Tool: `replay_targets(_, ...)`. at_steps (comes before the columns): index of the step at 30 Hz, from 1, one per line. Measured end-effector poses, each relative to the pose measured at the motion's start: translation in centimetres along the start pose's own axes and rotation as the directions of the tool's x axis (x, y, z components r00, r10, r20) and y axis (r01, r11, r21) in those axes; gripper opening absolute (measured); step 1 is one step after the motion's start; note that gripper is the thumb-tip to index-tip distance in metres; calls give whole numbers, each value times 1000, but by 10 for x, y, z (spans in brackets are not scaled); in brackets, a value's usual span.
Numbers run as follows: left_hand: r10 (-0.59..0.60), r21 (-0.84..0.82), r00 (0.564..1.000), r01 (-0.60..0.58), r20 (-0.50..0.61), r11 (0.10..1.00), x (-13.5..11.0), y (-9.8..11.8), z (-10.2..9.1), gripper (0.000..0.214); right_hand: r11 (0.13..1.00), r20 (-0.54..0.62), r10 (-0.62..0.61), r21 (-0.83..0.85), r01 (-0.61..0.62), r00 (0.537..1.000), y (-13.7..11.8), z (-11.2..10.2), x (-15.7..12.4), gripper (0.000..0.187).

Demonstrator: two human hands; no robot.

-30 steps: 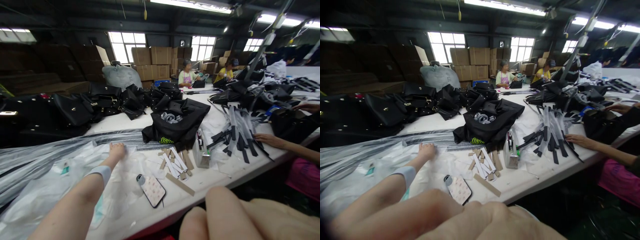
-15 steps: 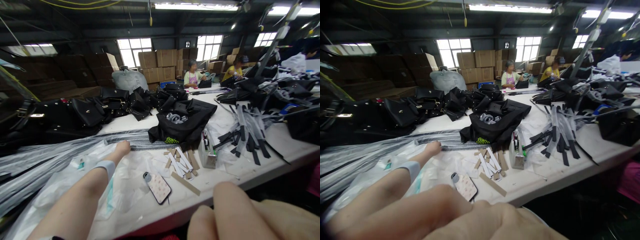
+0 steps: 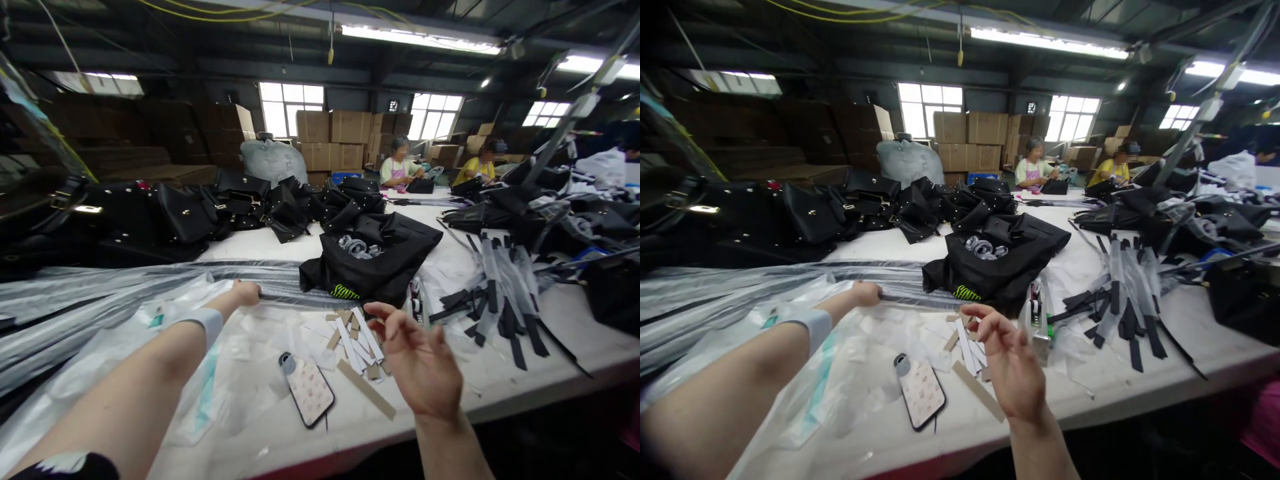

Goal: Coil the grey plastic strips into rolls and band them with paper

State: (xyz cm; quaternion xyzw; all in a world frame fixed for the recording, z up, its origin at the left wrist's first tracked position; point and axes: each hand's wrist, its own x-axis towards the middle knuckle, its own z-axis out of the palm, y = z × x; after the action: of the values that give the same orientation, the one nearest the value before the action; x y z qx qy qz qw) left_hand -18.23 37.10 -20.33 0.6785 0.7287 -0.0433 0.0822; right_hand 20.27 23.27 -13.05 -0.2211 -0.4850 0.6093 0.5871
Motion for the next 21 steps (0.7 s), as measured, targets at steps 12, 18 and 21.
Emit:
replay_targets(12, 174, -135, 984, -179, -50, 975, -61, 4, -98, 21, 857, 199, 512, -42, -514, 836, 115, 43, 18, 41)
replay_targets(18, 413, -195, 891, -446, -189, 874, -138, 56, -85, 23, 944, 122, 327, 14, -331, 937, 98, 100, 50, 57)
replay_targets(21, 434, -114, 826, -501, -361, 858, -162, 64, -53, 27, 979, 143, 147, -163, -123, 979, 58, 99, 33, 50)
